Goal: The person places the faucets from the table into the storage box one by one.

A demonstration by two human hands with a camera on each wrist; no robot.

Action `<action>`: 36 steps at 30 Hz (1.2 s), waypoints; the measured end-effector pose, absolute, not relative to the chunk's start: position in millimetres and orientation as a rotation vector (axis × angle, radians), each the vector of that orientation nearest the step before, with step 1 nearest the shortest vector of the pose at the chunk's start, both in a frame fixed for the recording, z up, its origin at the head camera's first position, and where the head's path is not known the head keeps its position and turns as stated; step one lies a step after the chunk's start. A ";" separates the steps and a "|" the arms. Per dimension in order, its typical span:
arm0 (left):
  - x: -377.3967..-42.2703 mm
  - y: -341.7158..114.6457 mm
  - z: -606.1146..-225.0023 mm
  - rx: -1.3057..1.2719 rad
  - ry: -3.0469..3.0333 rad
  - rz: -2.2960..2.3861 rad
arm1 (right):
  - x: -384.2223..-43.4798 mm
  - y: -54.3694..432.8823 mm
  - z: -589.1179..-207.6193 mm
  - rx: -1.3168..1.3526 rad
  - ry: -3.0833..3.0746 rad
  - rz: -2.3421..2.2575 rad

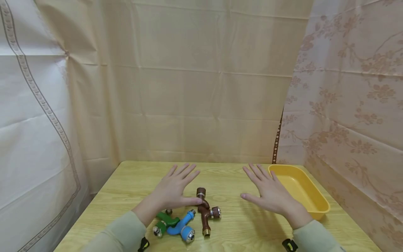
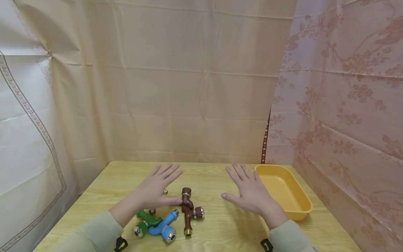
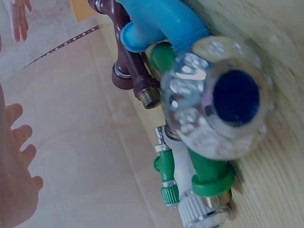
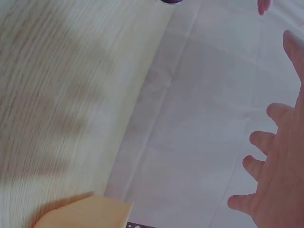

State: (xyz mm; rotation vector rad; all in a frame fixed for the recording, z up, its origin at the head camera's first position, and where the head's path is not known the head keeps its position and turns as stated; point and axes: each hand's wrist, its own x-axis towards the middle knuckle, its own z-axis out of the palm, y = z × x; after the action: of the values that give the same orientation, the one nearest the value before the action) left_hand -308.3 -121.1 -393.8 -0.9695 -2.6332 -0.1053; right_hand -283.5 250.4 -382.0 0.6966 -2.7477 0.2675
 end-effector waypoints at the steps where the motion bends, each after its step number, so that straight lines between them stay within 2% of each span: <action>1: -308.2 -120.0 -393.1 -0.970 -2.630 -0.115 | -283.5 251.3 -381.5 0.692 -2.750 0.272; 36: -302.3 -79.2 -391.2 -0.982 -2.653 -0.441 | -284.6 285.7 -369.3 0.594 -2.768 0.434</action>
State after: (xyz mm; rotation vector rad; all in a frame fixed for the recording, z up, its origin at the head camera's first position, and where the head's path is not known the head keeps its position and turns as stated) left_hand -302.3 -79.2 -391.2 -0.9822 -2.6531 -0.4410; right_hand -284.6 285.7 -369.3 0.5942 -2.7679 0.4338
